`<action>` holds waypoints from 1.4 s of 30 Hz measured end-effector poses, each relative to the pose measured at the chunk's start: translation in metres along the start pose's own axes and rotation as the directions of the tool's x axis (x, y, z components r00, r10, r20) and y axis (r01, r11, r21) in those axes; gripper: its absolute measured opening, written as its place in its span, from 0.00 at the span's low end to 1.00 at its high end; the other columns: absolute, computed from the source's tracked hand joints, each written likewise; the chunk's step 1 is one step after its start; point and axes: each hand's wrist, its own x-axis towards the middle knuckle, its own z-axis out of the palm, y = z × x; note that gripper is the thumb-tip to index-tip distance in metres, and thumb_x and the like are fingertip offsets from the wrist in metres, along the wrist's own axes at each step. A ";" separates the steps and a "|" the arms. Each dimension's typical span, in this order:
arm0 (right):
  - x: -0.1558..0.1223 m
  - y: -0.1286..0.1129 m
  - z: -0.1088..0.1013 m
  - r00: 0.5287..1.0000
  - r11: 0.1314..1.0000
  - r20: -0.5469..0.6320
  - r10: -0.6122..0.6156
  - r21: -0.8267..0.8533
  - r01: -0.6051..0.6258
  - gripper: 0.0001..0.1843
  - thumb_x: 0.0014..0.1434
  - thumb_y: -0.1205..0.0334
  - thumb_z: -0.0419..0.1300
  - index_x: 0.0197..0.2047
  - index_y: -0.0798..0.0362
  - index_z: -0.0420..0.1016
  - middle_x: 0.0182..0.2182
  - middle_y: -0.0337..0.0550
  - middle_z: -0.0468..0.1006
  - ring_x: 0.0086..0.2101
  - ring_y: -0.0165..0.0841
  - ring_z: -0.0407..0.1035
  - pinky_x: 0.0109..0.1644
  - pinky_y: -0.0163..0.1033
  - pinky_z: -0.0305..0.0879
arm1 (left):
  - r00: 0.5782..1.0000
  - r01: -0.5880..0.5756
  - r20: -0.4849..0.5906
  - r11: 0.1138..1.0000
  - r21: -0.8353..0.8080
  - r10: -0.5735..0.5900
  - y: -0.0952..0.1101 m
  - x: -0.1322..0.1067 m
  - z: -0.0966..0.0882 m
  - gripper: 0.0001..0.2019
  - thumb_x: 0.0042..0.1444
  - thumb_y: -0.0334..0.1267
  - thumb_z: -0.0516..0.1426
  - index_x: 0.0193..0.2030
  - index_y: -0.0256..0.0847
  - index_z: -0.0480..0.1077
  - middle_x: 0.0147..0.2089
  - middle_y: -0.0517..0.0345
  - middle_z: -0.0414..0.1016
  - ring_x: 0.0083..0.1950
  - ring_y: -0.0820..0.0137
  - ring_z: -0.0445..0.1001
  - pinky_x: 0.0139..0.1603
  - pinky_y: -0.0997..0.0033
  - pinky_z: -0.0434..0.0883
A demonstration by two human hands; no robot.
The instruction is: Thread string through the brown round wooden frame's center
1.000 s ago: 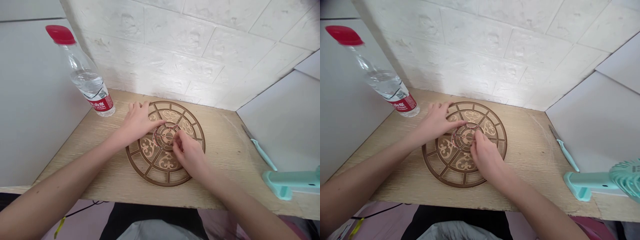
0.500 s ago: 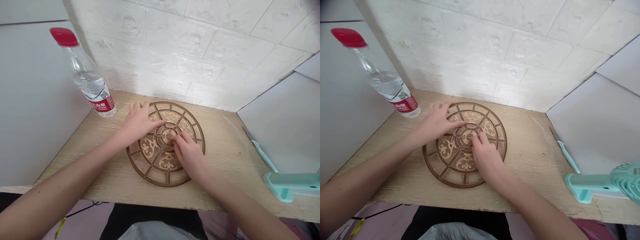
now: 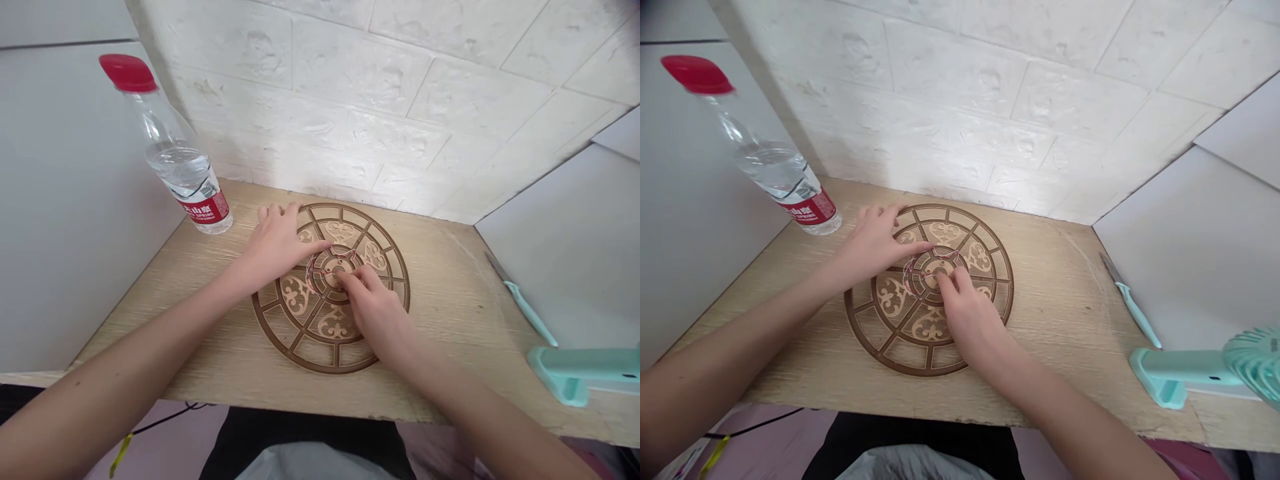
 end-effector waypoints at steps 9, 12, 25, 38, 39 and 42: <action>-0.001 0.002 0.006 1.000 0.997 -0.026 0.001 -0.075 -0.003 0.29 0.56 0.77 0.45 0.61 0.54 0.59 0.45 0.50 0.69 0.34 0.33 0.69 0.28 0.35 0.64 | 1.000 -0.009 -0.010 1.000 0.001 0.009 -0.002 0.000 0.001 0.46 0.43 0.71 0.54 0.64 0.44 0.58 0.54 0.43 0.64 0.61 0.47 0.57 0.54 0.52 0.63; 0.000 0.000 0.005 1.000 0.995 -0.008 -0.012 -0.100 0.011 0.28 0.55 0.78 0.45 0.58 0.55 0.63 0.44 0.51 0.70 0.31 0.31 0.68 0.29 0.35 0.65 | 1.000 0.000 -0.006 1.000 0.004 0.000 -0.001 0.000 0.001 0.46 0.43 0.71 0.54 0.64 0.43 0.58 0.54 0.42 0.64 0.61 0.47 0.57 0.54 0.52 0.63; 0.007 -0.015 -0.008 0.987 0.989 0.130 0.095 -0.128 -0.078 0.24 0.55 0.79 0.47 0.53 0.58 0.67 0.45 0.54 0.66 0.27 0.29 0.63 0.26 0.35 0.62 | 1.000 0.001 0.017 1.000 -0.005 -0.001 0.002 0.000 0.000 0.48 0.42 0.71 0.54 0.64 0.41 0.57 0.54 0.40 0.64 0.61 0.47 0.57 0.54 0.51 0.63; 0.011 -0.005 -0.008 0.997 0.996 -0.066 0.049 -0.066 -0.053 0.24 0.67 0.46 0.45 0.35 0.52 0.74 0.64 0.49 0.53 0.63 0.54 0.42 0.57 0.64 0.49 | 1.000 -0.028 -0.003 0.998 -0.049 0.028 0.001 0.000 0.002 0.46 0.41 0.70 0.56 0.63 0.43 0.59 0.53 0.42 0.64 0.61 0.48 0.58 0.54 0.51 0.63; 0.012 -0.004 -0.009 0.997 0.997 -0.060 0.055 -0.045 -0.057 0.24 0.67 0.46 0.44 0.34 0.51 0.73 0.65 0.48 0.52 0.64 0.53 0.40 0.58 0.65 0.48 | 1.000 -0.030 0.000 0.998 -0.053 0.030 0.002 -0.001 0.002 0.46 0.42 0.70 0.56 0.63 0.43 0.59 0.53 0.42 0.64 0.60 0.48 0.58 0.54 0.52 0.64; 0.014 -0.003 -0.008 0.997 0.998 -0.055 0.063 -0.003 -0.063 0.24 0.67 0.47 0.43 0.33 0.50 0.74 0.65 0.43 0.53 0.66 0.51 0.36 0.59 0.64 0.46 | 0.999 -0.033 0.006 0.997 -0.076 0.033 0.003 -0.002 0.004 0.45 0.42 0.68 0.57 0.63 0.43 0.59 0.52 0.43 0.64 0.60 0.48 0.59 0.53 0.53 0.64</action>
